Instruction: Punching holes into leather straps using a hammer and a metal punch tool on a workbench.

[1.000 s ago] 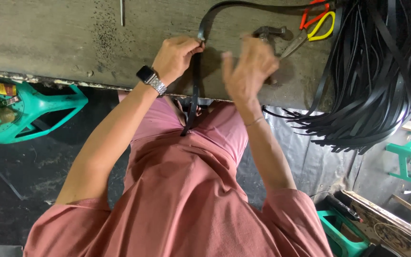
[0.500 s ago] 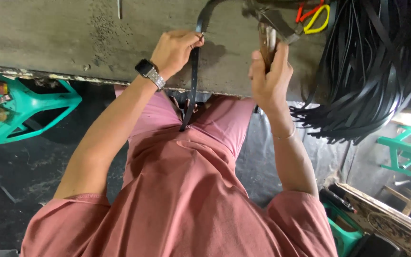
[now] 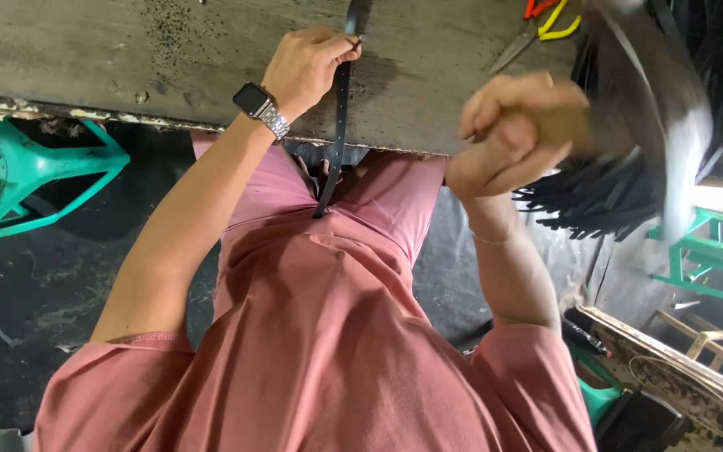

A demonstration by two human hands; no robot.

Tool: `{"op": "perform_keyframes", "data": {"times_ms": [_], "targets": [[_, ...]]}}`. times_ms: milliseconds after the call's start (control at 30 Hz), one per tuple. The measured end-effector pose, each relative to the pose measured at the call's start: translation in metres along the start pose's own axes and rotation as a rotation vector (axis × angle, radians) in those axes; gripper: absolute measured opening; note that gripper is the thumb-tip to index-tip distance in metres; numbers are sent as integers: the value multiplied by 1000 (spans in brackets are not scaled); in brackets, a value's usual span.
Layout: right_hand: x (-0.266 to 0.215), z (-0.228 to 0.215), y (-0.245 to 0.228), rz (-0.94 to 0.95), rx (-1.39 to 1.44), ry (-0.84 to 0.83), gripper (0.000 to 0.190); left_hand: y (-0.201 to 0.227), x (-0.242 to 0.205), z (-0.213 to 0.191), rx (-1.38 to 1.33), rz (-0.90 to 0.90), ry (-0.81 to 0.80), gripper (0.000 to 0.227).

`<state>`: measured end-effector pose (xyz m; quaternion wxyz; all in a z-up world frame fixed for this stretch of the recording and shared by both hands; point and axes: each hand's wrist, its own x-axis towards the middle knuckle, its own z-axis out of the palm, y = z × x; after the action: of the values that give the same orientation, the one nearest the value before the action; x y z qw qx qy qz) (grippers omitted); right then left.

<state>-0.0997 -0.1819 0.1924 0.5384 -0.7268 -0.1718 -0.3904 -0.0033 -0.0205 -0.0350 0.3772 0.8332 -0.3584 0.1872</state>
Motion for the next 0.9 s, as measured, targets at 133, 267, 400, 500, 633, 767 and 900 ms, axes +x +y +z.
{"op": "perform_keyframes", "data": {"times_ms": [133, 267, 400, 500, 633, 767, 900], "targets": [[-65, -35, 72, 431, -798, -762, 37, 5, 5, -7, -3, 12, 30, 4], [-65, -47, 82, 520, -572, -668, 32, 5, 13, -19, -84, 8, 17, 11], [-76, -80, 136, 329, -1051, -539, 35, 5, 6, -9, -83, -32, 20, 19], [-78, -84, 180, 354, -1353, -524, 32, 8, 8, -10, -113, -14, 16, 4], [-77, -46, 152, 208, -1652, -617, 61, 13, 11, -18, -180, -35, 16, 3], [-80, -1, 148, 113, -849, -693, 37, 10, 8, -14, -109, -47, 7, 2], [-88, 21, 165, 81, -627, -789, 62, 17, 13, -27, -163, -80, 8, 9]]}}
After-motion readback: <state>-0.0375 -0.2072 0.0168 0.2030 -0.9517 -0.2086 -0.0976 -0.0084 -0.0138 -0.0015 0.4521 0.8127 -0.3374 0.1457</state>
